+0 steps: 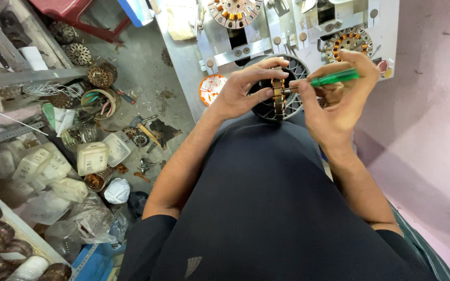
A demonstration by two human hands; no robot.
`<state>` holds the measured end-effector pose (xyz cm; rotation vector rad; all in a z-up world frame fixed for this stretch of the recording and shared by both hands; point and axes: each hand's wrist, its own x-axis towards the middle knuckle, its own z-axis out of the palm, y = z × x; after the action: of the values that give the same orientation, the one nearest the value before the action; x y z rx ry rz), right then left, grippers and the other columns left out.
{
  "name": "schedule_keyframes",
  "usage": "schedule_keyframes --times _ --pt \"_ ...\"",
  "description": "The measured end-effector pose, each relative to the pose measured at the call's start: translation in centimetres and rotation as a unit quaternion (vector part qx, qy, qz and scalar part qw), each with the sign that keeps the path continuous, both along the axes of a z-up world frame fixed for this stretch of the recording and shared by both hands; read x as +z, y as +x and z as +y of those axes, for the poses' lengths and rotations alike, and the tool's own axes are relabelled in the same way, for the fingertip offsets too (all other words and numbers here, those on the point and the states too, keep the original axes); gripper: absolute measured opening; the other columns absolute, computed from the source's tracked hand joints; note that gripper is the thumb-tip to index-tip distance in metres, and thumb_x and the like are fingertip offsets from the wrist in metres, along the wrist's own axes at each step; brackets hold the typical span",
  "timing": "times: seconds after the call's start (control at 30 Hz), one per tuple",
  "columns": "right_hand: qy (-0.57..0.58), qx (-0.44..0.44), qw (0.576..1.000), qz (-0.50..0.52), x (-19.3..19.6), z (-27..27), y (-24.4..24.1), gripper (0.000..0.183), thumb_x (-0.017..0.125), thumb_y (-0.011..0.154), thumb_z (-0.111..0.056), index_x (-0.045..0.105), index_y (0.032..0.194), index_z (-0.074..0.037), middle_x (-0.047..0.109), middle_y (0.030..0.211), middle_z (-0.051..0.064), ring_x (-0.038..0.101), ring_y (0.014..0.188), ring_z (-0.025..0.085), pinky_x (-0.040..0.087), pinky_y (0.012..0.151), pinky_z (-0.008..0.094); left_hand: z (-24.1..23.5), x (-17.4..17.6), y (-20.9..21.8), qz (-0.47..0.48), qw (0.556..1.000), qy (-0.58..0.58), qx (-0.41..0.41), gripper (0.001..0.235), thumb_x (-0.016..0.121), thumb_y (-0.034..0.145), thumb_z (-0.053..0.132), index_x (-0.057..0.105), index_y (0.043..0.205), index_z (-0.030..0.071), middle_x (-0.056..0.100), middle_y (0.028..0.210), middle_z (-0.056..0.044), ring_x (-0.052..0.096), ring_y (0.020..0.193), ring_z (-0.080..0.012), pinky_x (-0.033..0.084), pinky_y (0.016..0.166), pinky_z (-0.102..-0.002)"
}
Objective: The person assembles an electric motor component by hand and with a screwdriver, fitting wire-wound coils onto a central shaft and securing small parts.
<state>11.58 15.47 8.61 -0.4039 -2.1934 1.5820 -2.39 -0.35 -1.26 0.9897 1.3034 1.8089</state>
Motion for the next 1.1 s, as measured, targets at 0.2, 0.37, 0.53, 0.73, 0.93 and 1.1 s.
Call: schedule_keyframes --times 0.2,0.37,0.53,0.73,0.93,1.1 --pt "-0.010 0.020 1.000 -0.002 0.2 0.8 -0.6 0.061 0.066 0.110 0.019 0.026 0.147 -0.009 0.053 0.120 0.014 0.067 0.101 0.019 0.067 0.095 0.037 0.1 0.3 0.2 0.023 0.999 -0.025 0.017 0.036 0.074 0.100 0.005 0.068 0.135 0.011 0.060 0.150 -0.007 0.055 0.145 -0.0225 0.046 0.125 -0.038" --pt "0.010 0.020 1.000 -0.007 -0.4 1.1 -0.6 0.062 0.068 0.112 0.018 0.028 0.150 -0.010 0.053 0.115 0.012 0.066 0.098 0.017 0.069 0.093 0.034 0.0 0.5 0.1 0.026 0.999 -0.027 0.023 0.036 0.074 0.099 0.005 0.068 0.134 0.011 0.061 0.149 -0.008 0.056 0.145 -0.0230 0.047 0.123 -0.039" --pt "-0.076 0.083 0.993 -0.035 -1.2 3.5 -0.9 0.063 0.068 0.111 0.018 0.028 0.151 -0.010 0.052 0.109 0.009 0.065 0.095 0.016 0.065 0.091 0.034 0.1 0.8 0.2 0.057 0.997 -0.043 0.032 0.034 0.073 0.101 0.008 0.067 0.134 0.012 0.061 0.150 -0.007 0.055 0.146 -0.0252 0.048 0.124 -0.038" --pt "-0.015 0.121 0.992 -0.037 -1.1 4.0 -1.4 0.061 0.068 0.106 0.017 0.030 0.148 -0.006 0.056 0.113 0.013 0.072 0.095 0.020 0.066 0.085 0.032 0.2 1.9 0.0 0.058 0.996 -0.062 0.017 0.033 0.071 0.102 0.009 0.066 0.134 0.011 0.060 0.152 -0.006 0.057 0.146 -0.0249 0.048 0.123 -0.038" --pt "0.296 0.086 0.950 0.048 0.3 0.9 0.1 0.051 0.078 0.094 0.012 0.044 0.128 -0.004 0.071 0.107 0.017 0.074 0.095 0.025 0.059 0.074 0.033 0.1 2.3 0.1 0.059 0.996 -0.055 0.027 0.036 0.072 0.100 0.004 0.066 0.135 0.010 0.058 0.153 -0.009 0.055 0.147 -0.0250 0.049 0.121 -0.038" --pt "0.259 -0.046 0.949 0.171 2.7 2.5 2.8 0.053 0.082 0.101 0.007 0.039 0.131 -0.005 0.066 0.110 0.019 0.069 0.099 0.024 0.059 0.081 0.030 -1.9 0.4 1.2 0.134 0.960 -0.111 0.220 0.032 0.077 0.093 0.006 0.069 0.124 0.008 0.067 0.130 -0.008 0.064 0.121 -0.0233 0.054 0.100 -0.037"
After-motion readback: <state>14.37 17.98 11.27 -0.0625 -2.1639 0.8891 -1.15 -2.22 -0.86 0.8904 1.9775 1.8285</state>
